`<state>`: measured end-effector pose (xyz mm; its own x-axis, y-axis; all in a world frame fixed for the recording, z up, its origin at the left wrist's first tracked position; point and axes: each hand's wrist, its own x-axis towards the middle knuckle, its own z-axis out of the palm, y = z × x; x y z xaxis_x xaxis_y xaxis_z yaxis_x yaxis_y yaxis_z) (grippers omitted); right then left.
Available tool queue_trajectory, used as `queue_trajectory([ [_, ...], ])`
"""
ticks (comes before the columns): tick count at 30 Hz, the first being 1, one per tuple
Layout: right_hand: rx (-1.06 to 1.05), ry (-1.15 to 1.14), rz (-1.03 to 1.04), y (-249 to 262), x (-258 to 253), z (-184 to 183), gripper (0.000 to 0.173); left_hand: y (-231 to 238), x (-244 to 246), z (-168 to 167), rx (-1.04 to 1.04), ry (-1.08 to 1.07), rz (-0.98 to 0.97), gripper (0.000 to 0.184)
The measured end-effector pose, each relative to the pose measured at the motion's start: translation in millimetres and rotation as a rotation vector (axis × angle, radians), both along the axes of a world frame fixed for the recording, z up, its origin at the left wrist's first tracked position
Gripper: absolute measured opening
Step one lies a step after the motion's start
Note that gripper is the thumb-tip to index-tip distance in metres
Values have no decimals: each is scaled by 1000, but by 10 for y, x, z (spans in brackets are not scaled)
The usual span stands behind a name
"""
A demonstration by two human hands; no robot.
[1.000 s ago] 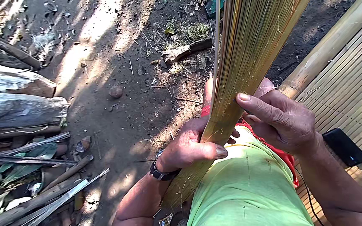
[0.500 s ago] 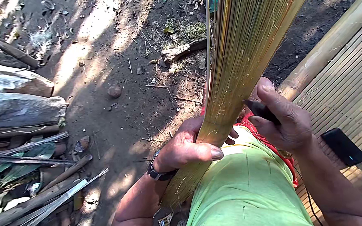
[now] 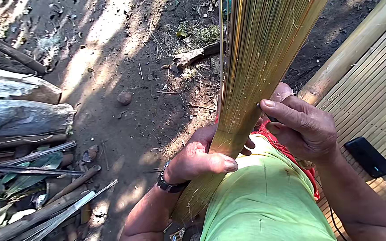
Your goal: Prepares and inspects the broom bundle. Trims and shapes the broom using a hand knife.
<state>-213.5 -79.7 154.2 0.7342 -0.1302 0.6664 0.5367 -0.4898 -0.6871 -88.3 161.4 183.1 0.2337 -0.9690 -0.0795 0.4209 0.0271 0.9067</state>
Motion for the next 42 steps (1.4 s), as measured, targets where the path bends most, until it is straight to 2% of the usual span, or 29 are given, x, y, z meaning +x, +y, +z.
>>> queue_trajectory([
  [3,185,19,-12,-80,-77,36,44,4,24,-25,1,20,1,53],
  [5,233,5,-59,-144,-118,62,44,8,38,-33,2,19,2,55],
  [13,-2,56,-32,33,-7,11,59,6,18,-24,-1,2,24,47],
  [17,-72,34,-23,51,68,42,54,10,0,5,-9,-28,40,43],
  [25,-94,26,-29,48,92,52,46,8,22,-30,-2,-14,42,45],
  [28,9,7,-75,-13,40,65,42,13,41,-65,-7,-29,33,45],
  [31,84,-1,-138,-105,8,99,45,21,46,-86,1,-17,25,51],
  [42,-93,58,-108,-23,37,54,57,14,-9,-37,-1,-42,26,45],
])
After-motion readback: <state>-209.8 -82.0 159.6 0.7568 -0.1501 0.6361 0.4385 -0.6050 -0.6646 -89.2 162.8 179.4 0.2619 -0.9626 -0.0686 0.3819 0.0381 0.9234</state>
